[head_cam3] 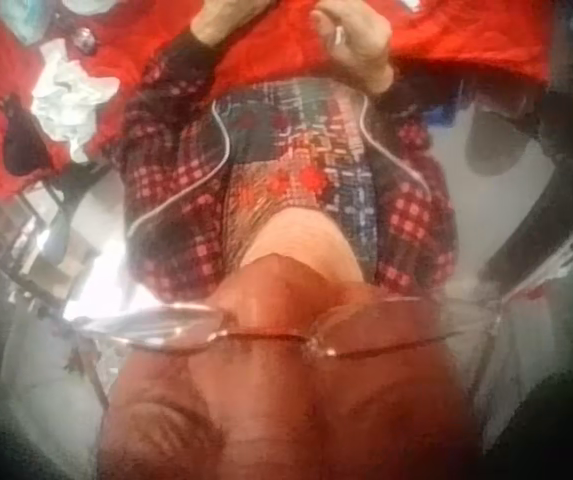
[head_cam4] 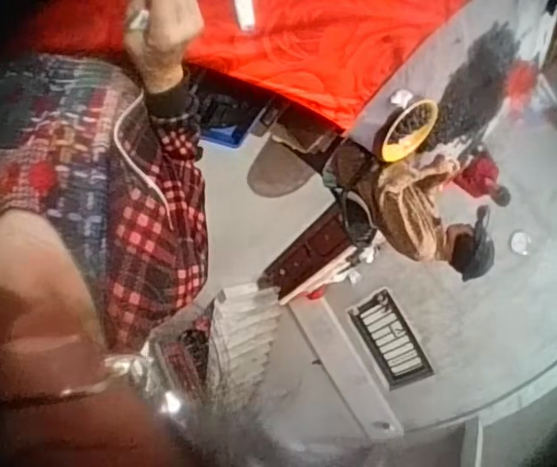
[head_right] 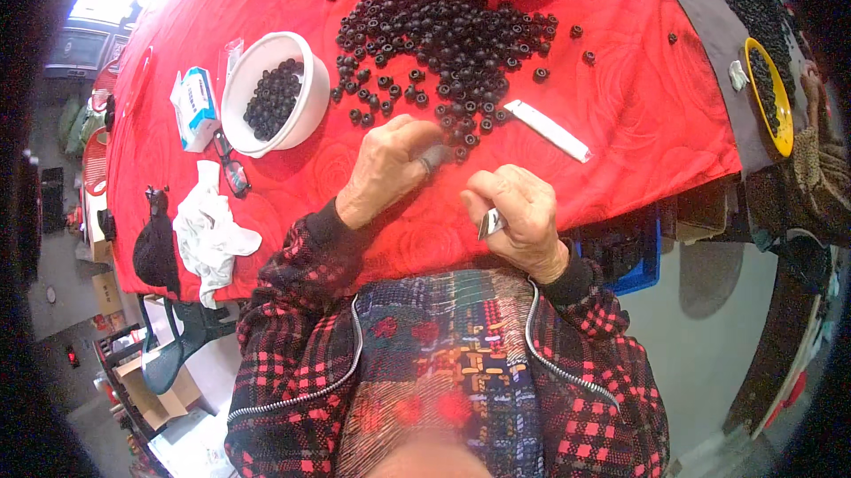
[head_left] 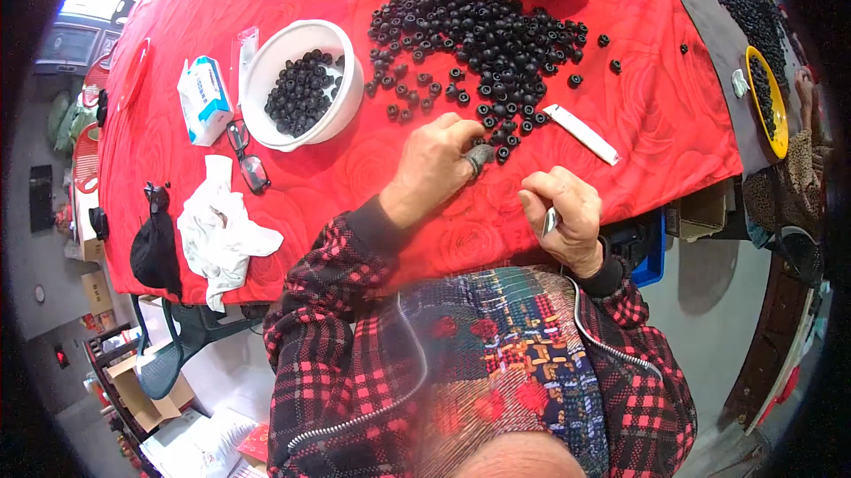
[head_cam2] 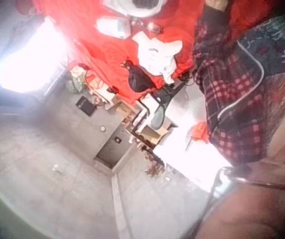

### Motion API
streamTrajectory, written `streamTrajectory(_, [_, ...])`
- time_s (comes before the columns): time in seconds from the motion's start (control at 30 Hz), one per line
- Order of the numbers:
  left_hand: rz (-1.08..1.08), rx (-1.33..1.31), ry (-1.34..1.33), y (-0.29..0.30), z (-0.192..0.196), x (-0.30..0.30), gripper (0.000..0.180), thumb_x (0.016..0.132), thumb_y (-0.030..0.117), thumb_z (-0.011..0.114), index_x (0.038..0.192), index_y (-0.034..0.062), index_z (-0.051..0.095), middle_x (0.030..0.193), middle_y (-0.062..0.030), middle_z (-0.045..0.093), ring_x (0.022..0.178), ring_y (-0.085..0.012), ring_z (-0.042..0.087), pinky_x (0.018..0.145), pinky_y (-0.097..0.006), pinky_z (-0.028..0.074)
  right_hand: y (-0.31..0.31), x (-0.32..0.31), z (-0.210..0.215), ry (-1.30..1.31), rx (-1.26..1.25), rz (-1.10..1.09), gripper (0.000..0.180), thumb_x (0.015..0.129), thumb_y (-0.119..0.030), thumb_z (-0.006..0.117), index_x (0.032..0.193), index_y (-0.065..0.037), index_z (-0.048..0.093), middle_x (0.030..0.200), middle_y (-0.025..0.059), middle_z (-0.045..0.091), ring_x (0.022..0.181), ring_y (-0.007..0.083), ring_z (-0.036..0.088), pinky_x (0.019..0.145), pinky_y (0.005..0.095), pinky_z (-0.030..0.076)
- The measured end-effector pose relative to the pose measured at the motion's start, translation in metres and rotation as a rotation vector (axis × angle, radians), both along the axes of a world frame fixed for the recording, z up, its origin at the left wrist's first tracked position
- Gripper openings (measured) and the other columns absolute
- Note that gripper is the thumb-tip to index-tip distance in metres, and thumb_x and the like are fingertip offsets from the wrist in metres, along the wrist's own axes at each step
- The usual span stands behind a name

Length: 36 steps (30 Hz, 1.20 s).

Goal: The person sits at a table covered with a red cloth and uses a small knife to remove pits from black olives. They hold each olive in their left hand, which is protected by a finger guard, and carefully cut out the pit with the knife in their right hand. The pitted olives are placed into a white bowl, while the unpitted ones remain on the table.

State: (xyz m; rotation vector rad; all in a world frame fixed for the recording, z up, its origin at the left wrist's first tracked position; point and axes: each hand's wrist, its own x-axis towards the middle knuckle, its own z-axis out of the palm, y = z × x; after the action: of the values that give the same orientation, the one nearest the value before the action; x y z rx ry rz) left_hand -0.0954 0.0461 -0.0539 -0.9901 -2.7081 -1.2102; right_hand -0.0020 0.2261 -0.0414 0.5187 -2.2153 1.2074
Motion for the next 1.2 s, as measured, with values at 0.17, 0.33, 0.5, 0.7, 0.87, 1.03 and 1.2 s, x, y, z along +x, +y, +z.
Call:
streamTrajectory(0.17, [0.038, 0.612, -1.072, -0.013, 0.014, 0.011, 0.028, 0.08, 0.019, 0.073, 0.099, 0.0008, 0.064, 0.085, -0.0079, 0.067, 0.066, -0.0144, 0.064, 0.053, -0.028, 0.052, 0.0, -0.003, -0.001, -0.057, -0.076, -0.003, 0.025, 0.071, 0.002, 0.071, 0.092, -0.002, 0.059, 0.066, 0.0086, 0.051, 0.054, 0.0241, 0.051, 0.049, 0.035, 0.039])
streamTrajectory(0.33, [-0.136, 1.002, -1.302, -0.012, 0.012, 0.033, 0.04, 0.086, 0.03, 0.066, 0.111, 0.0, 0.057, 0.095, -0.0086, 0.066, 0.073, -0.0151, 0.066, 0.055, -0.027, 0.055, -0.012, -0.008, 0.007, -0.125, -0.16, -0.004, 0.033, 0.07, 0.0, 0.074, 0.1, -0.003, 0.061, 0.076, 0.0084, 0.055, 0.064, 0.0209, 0.056, 0.055, 0.0313, 0.045])
streamTrajectory(0.5, [-0.08, 1.028, -1.311, -0.007, 0.015, 0.046, 0.039, 0.089, 0.028, 0.063, 0.117, 0.0021, 0.054, 0.1, -0.0076, 0.066, 0.078, -0.0162, 0.067, 0.059, -0.029, 0.056, -0.013, -0.008, 0.002, -0.161, -0.163, 0.048, 0.035, 0.071, -0.001, 0.075, 0.104, -0.002, 0.061, 0.083, 0.0072, 0.056, 0.07, 0.0151, 0.058, 0.061, 0.0271, 0.047])
streamTrajectory(0.7, [-0.063, 0.965, -1.545, -0.012, 0.029, 0.045, 0.025, 0.093, 0.016, 0.057, 0.113, -0.0003, 0.057, 0.095, -0.0081, 0.065, 0.084, -0.0156, 0.066, 0.061, -0.026, 0.054, -0.008, -0.006, 0.006, -0.18, -0.129, 0.117, 0.029, 0.07, -0.002, 0.075, 0.098, -0.002, 0.064, 0.081, 0.0076, 0.059, 0.067, 0.0162, 0.058, 0.058, 0.0284, 0.047])
streamTrajectory(0.87, [-0.176, 0.71, -1.549, -0.024, 0.025, 0.037, 0.024, 0.092, 0.017, 0.059, 0.106, -0.0018, 0.063, 0.084, -0.0079, 0.066, 0.072, -0.0134, 0.065, 0.057, -0.024, 0.052, -0.005, -0.005, 0.007, -0.153, -0.081, 0.203, 0.029, 0.069, -0.004, 0.076, 0.096, -0.002, 0.065, 0.077, 0.009, 0.06, 0.064, 0.0207, 0.059, 0.054, 0.0308, 0.047])
streamTrajectory(1.03, [-0.267, 0.717, -1.578, -0.029, 0.022, 0.037, 0.025, 0.09, 0.016, 0.061, 0.108, -0.0022, 0.063, 0.084, -0.0075, 0.066, 0.066, -0.0112, 0.062, 0.054, -0.023, 0.051, -0.007, -0.008, 0.018, -0.124, -0.081, 0.269, 0.035, 0.065, -0.003, 0.077, 0.098, -0.001, 0.065, 0.073, 0.0085, 0.057, 0.059, 0.0232, 0.058, 0.05, 0.0337, 0.045])
streamTrajectory(1.2, [-0.23, 1.02, -1.5, -0.021, 0.018, 0.05, 0.026, 0.091, 0.014, 0.06, 0.112, -0.0023, 0.061, 0.091, -0.0075, 0.065, 0.073, -0.0124, 0.062, 0.059, -0.025, 0.052, -0.014, -0.007, 0.019, 0.134, 0.105, 0.118, 0.041, 0.063, -0.002, 0.076, 0.102, 0.002, 0.065, 0.067, 0.005, 0.057, 0.053, 0.0182, 0.053, 0.046, 0.0321, 0.037])
